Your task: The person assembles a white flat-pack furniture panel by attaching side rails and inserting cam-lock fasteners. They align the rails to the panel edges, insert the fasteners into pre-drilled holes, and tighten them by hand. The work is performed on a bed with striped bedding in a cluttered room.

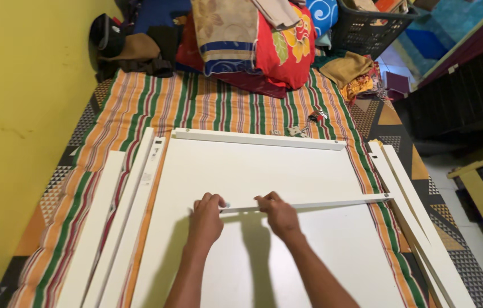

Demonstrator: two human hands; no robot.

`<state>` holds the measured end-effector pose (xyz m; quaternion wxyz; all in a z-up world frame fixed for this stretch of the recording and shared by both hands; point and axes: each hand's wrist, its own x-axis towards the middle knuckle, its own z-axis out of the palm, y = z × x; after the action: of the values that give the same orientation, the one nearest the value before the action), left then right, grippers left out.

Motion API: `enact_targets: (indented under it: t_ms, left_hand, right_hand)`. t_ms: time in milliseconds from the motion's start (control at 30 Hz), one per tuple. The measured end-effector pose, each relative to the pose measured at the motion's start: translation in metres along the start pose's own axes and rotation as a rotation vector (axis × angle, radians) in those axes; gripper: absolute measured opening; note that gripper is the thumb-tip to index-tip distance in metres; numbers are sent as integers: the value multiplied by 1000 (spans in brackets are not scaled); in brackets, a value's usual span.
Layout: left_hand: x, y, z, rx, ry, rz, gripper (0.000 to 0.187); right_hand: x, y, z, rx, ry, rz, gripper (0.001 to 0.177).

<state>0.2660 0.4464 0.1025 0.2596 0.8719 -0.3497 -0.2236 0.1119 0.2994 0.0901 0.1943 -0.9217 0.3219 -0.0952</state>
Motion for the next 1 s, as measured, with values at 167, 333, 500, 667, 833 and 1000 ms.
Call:
enact_targets:
  t_ms: [167, 333, 500, 667, 833, 1000]
  left_hand:
    - [30, 34, 34, 550, -45, 292, 69]
    - [53, 43, 80, 544, -319, 135, 21]
    - [61, 33, 100, 662, -109, 169, 21]
    - [59, 34, 90, 793, -70, 95, 23]
    - [57, 53, 97, 863, -243, 13, 35]
    - [70, 73, 123, 785, -234, 141, 41]
  right_hand:
    - [8, 11, 38, 71, 57, -14, 25]
    - [15, 56, 37, 156, 0, -56, 24]
    - [26, 161, 11, 39, -112, 111, 53]
    - [22, 262, -35, -198, -115, 398, 50]
    - [29, 287, -43, -181, -151, 363, 17]
    - [12, 284, -45, -95, 11, 263, 19]
